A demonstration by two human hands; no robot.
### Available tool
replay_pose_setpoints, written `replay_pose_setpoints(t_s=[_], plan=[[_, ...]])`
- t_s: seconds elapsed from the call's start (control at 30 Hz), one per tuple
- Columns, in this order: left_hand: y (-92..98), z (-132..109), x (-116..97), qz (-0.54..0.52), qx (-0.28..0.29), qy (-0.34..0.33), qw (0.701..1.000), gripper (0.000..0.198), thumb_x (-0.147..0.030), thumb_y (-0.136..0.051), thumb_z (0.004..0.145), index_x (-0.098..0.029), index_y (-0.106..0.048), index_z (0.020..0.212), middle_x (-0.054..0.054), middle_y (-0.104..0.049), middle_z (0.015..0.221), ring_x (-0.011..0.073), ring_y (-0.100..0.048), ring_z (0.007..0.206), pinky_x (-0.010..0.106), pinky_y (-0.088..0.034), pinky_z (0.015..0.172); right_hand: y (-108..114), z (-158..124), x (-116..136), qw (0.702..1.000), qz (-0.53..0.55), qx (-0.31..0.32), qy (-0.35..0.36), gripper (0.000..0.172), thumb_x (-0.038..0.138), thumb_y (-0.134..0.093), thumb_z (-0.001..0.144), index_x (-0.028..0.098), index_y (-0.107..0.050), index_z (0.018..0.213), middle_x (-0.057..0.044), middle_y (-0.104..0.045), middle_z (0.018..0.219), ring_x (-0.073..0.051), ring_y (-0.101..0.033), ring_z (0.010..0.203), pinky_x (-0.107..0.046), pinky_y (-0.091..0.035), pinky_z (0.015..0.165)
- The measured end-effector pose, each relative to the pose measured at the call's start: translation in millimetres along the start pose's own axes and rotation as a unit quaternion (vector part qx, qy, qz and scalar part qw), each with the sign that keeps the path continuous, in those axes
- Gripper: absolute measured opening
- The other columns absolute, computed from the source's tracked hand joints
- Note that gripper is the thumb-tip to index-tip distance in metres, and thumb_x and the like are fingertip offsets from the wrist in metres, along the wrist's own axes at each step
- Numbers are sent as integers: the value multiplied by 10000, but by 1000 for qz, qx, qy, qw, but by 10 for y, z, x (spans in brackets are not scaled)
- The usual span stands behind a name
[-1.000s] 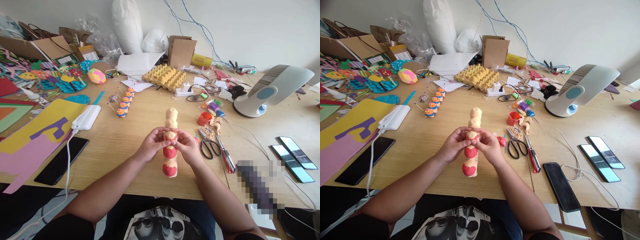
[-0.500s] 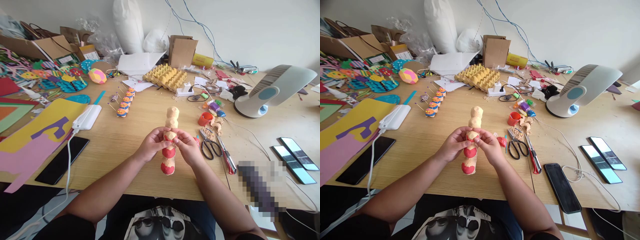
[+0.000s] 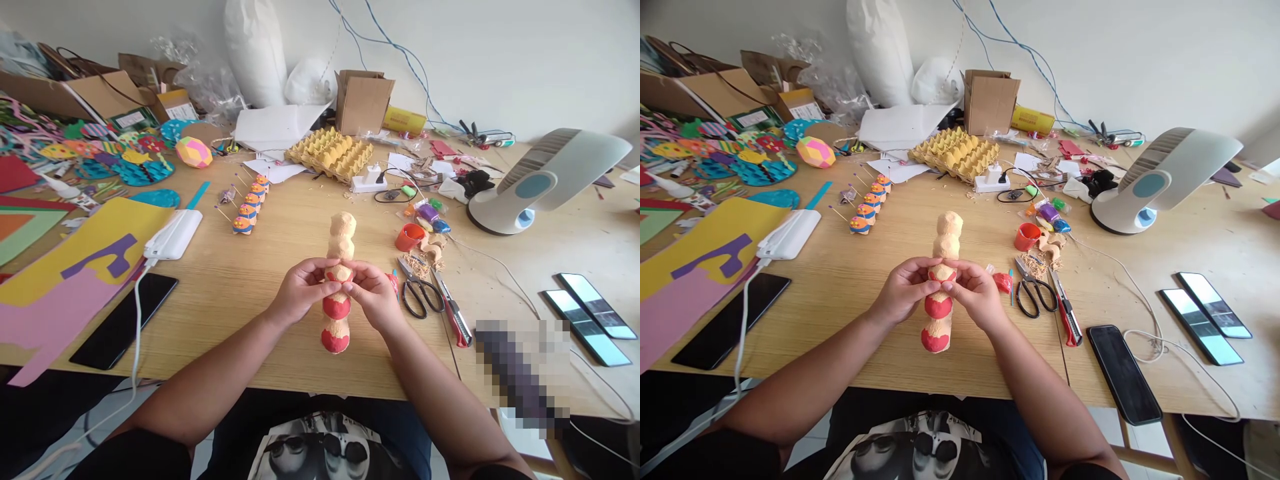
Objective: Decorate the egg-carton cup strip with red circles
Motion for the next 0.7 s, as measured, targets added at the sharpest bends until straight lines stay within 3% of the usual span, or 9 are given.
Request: replay_pose_setpoints(t_s=[0.23, 0.7], plan=[[12, -18, -3, 3, -15, -24, 1000, 343, -246, -894, 757, -219, -773, 1078, 31, -773, 917, 151, -725, 848, 267, -579, 768, 10, -25, 37, 1000, -1, -27, 16, 353, 411, -907, 749, 273, -776, 1045, -4, -731, 834, -163, -649, 761, -332, -580, 726], [28, -5, -1, 3, -59, -27, 998, 297, -303, -909, 749, -199, -775, 993, 34, -769, 921, 142, -710, 842, 274, -571, 796, 40, -30, -30, 997, -8, -68, 22, 340, 470, -885, 762, 276, -764, 1014, -13, -746, 865, -182, -659, 785, -341, -566, 733]])
Point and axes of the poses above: each hand's wrist, its own z-axis towards the middle knuckle, its own y-axis out of the back of the hand, x = y × z, the point moved 10 cm from there along z, towards the middle knuckle
